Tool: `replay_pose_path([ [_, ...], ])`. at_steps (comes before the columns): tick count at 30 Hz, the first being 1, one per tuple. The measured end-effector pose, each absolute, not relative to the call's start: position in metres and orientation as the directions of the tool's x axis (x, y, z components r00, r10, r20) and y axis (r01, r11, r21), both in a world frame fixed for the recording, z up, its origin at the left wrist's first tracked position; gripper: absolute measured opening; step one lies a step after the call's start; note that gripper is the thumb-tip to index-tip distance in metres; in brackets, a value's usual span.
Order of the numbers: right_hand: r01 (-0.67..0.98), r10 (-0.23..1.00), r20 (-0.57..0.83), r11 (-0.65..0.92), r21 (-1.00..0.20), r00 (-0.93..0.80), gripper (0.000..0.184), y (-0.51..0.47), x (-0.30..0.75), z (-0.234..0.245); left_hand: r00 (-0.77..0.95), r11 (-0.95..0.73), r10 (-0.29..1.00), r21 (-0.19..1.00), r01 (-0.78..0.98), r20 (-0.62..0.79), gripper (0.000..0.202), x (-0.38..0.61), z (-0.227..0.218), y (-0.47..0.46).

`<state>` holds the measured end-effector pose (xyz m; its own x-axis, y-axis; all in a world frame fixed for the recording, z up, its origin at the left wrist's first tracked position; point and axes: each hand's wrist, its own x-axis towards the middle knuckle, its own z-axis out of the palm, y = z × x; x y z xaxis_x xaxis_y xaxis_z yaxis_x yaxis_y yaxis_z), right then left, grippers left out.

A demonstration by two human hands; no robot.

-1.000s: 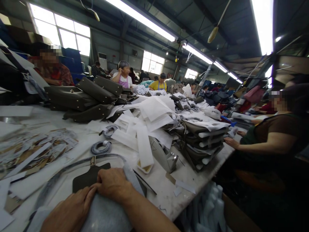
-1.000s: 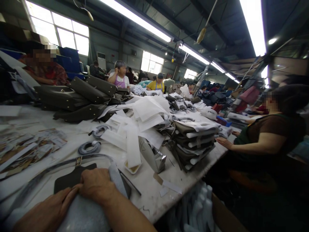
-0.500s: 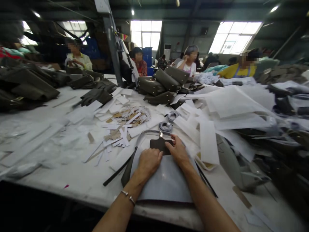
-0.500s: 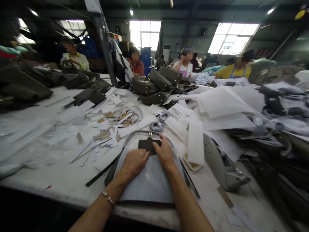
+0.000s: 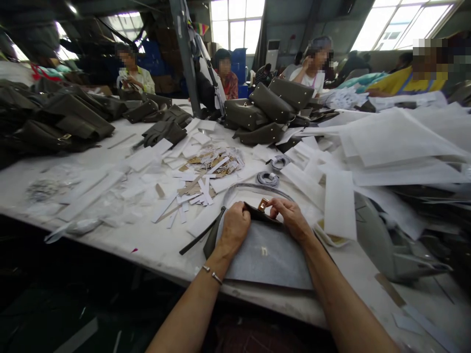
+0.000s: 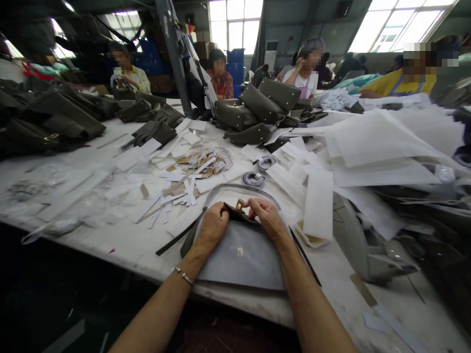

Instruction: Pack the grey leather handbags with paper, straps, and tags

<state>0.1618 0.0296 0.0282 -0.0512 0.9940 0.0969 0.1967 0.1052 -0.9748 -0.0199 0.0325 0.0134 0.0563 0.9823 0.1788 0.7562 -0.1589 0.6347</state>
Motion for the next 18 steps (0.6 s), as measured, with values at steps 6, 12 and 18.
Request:
replay_pose_path([
  [6, 0.353, 0.982, -0.022, 0.047, -0.934, -0.19, 0.045, 0.019, 0.154, 0.033, 0.024, -0.307, 0.931, 0.748, 0.588, 0.363, 0.032, -0.028, 0.009, 0.031],
  [12, 0.467, 0.925, -0.133, 0.052, -0.883, -0.355, 0.048, 0.02, 0.156, 0.024, 0.2, -0.519, 0.854, 0.783, 0.343, 0.479, 0.027, -0.033, 0.01, 0.019],
  [18, 0.573, 0.853, -0.246, 0.074, -0.816, -0.46, 0.039, 0.016, 0.161, 0.042, 0.286, -0.578, 0.814, 0.756, 0.307, 0.506, 0.025, -0.027, 0.004, 0.019],
])
